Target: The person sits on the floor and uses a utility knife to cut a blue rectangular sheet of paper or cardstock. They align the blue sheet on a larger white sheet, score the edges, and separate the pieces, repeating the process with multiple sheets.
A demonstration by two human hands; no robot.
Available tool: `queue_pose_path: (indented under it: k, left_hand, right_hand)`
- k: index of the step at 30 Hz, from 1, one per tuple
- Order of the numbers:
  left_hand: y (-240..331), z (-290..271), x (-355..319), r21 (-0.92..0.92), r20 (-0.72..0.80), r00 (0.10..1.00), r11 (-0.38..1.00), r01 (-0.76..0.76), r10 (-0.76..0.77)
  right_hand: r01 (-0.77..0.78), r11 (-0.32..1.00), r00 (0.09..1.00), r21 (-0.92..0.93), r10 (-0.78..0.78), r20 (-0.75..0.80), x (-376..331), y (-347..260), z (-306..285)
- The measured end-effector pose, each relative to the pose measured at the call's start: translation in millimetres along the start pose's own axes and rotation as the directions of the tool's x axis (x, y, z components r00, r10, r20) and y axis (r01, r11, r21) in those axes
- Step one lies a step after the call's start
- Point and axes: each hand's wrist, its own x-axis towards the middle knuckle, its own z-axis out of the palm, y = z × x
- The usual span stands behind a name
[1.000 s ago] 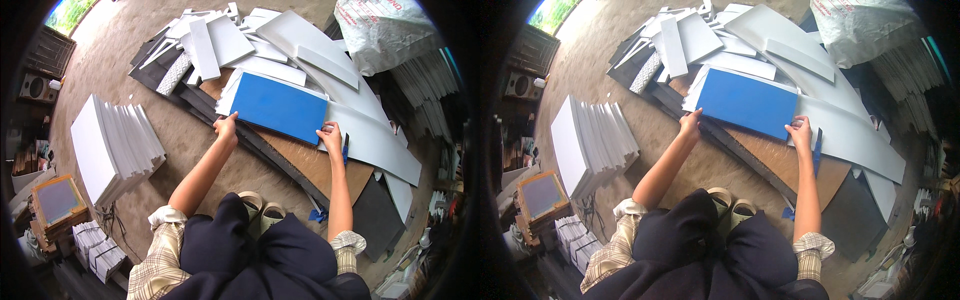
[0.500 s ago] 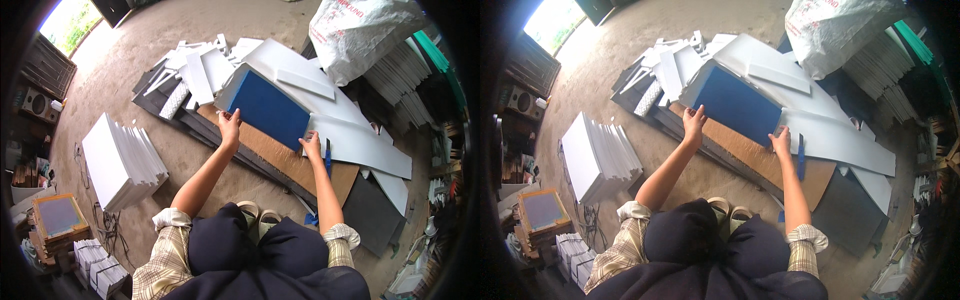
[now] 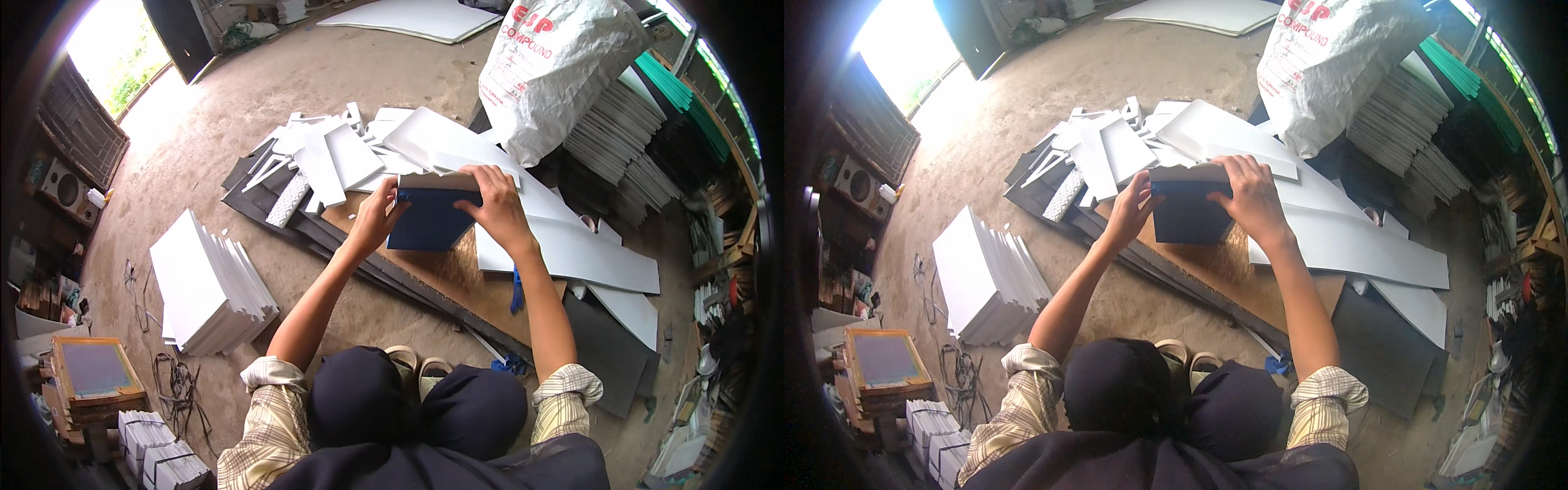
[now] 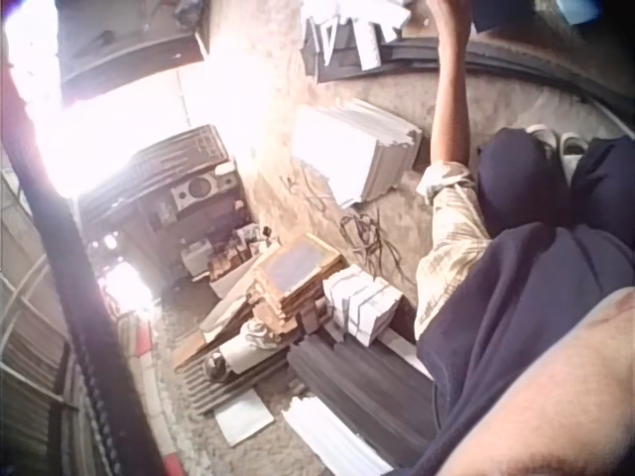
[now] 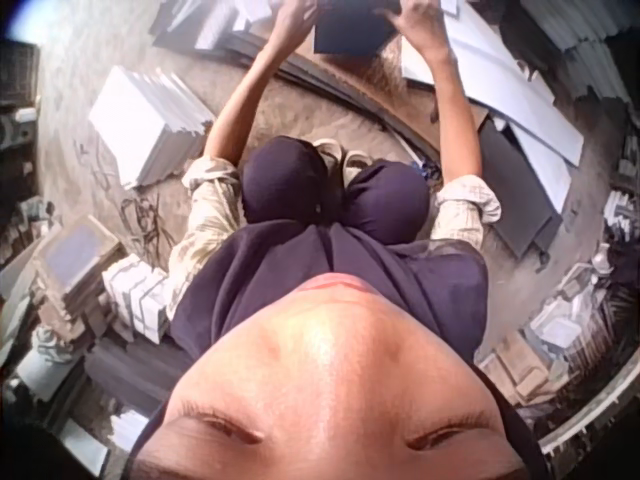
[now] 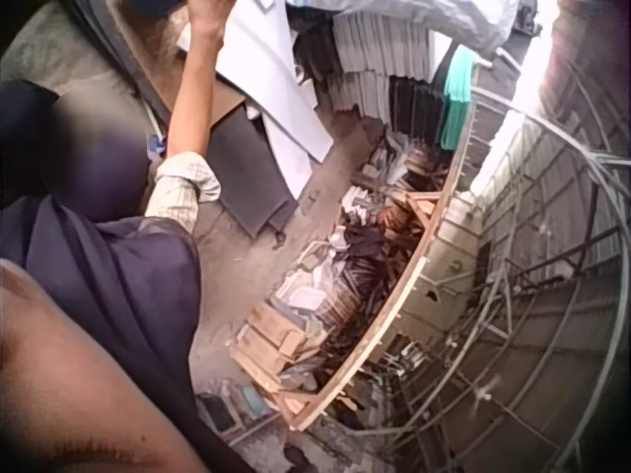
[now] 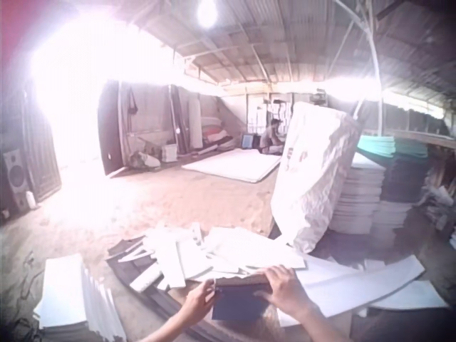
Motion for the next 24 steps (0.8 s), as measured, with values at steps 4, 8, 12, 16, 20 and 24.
queue_pose_path:
  k: [4, 8, 12, 16, 20, 24]
  left_hand:
    - [-15.5, -5.4, -10.7, -0.042, -0.036, 0.999, 0.998, 0.038, -0.039]
    - [-37.0, -8.5, -18.0, -0.114, -0.102, 0.994, 0.993, 0.020, -0.031]
    - [-50.2, 9.2, -14.1, -0.142, -0.112, 0.994, 0.989, -0.031, 0.015]
    - [-92.2, 12.1, -48.3, -0.095, -0.046, 0.995, 0.991, 0.089, -0.093]
    - [-108.0, -19.9, -66.8, 0.042, 0.069, 0.974, 0.976, 0.212, -0.215]
    - [-94.9, -43.3, -33.7, -0.005, 0.249, 0.882, 0.910, 0.414, -0.400]
  right_hand:
    - [0.010, 0.999, 0.999, -0.043, -0.009, 0.032, 11.9, -8.8, 9.9]
    - [0.017, 0.998, 0.998, -0.064, -0.013, 0.068, 22.6, -17.4, 18.1]
    - [-0.022, 0.999, 0.999, -0.033, 0.023, 0.041, 19.0, -11.1, 11.7]
    - [-0.157, 0.987, 0.988, 0.024, 0.157, -0.006, 13.6, 1.7, 4.5]
    - [-0.528, 0.709, 0.834, 0.467, 0.537, 0.128, -17.6, 46.7, -0.3]
    - [-0.795, 0.191, 0.486, 0.576, 0.769, 0.416, -96.8, 83.7, 70.1]
